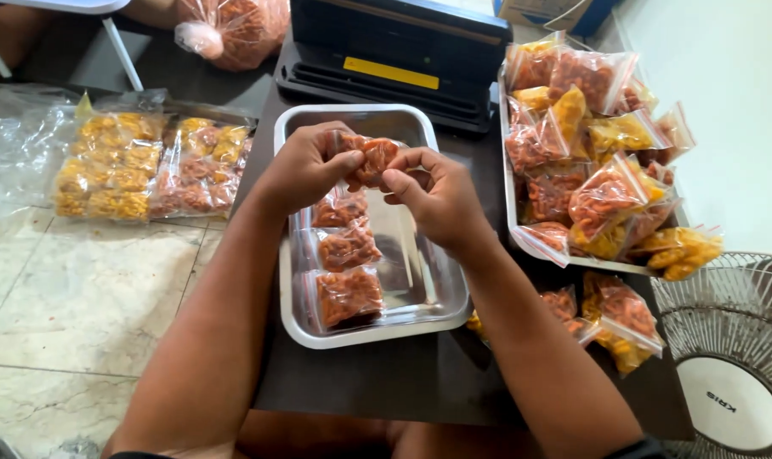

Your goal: The person organizes small zip-lock bags containing snacks into a metal tray.

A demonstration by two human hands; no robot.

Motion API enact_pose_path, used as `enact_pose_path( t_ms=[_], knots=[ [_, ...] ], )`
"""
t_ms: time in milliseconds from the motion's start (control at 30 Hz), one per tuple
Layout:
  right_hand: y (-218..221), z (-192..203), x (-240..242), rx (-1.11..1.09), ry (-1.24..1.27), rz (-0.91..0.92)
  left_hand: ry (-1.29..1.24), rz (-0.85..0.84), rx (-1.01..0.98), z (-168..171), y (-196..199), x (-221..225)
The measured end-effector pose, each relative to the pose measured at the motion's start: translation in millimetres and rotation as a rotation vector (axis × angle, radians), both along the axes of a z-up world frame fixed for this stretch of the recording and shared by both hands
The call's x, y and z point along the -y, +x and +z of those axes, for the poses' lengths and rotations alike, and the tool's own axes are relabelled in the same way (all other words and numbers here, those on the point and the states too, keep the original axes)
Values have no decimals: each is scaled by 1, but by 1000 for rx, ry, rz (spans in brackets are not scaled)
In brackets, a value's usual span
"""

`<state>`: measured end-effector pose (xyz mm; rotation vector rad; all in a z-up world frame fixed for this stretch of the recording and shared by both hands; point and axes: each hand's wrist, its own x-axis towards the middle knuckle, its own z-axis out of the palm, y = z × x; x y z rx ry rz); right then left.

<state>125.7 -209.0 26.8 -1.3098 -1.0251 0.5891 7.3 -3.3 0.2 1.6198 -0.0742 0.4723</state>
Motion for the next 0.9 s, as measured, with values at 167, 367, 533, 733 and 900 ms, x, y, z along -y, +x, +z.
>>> enact_pose_path(
  t_ms=[167,367,533,733,900],
  knots=[
    [3,-13,2,199,-271,-36,440,161,-412,44,-23,12],
    [-21,4,-8,-41,-515,148,751,73,-556,52,-33,12],
    [-22,-9,-5,436,-610,128,982,56,-871,54,-31,21],
    [-23,-9,2,764,-352,-5,1030,280,-722,33,-27,10],
    [-33,7,-1,497,-591,-79,1158,800,-502,37,-17,14]
  ],
)
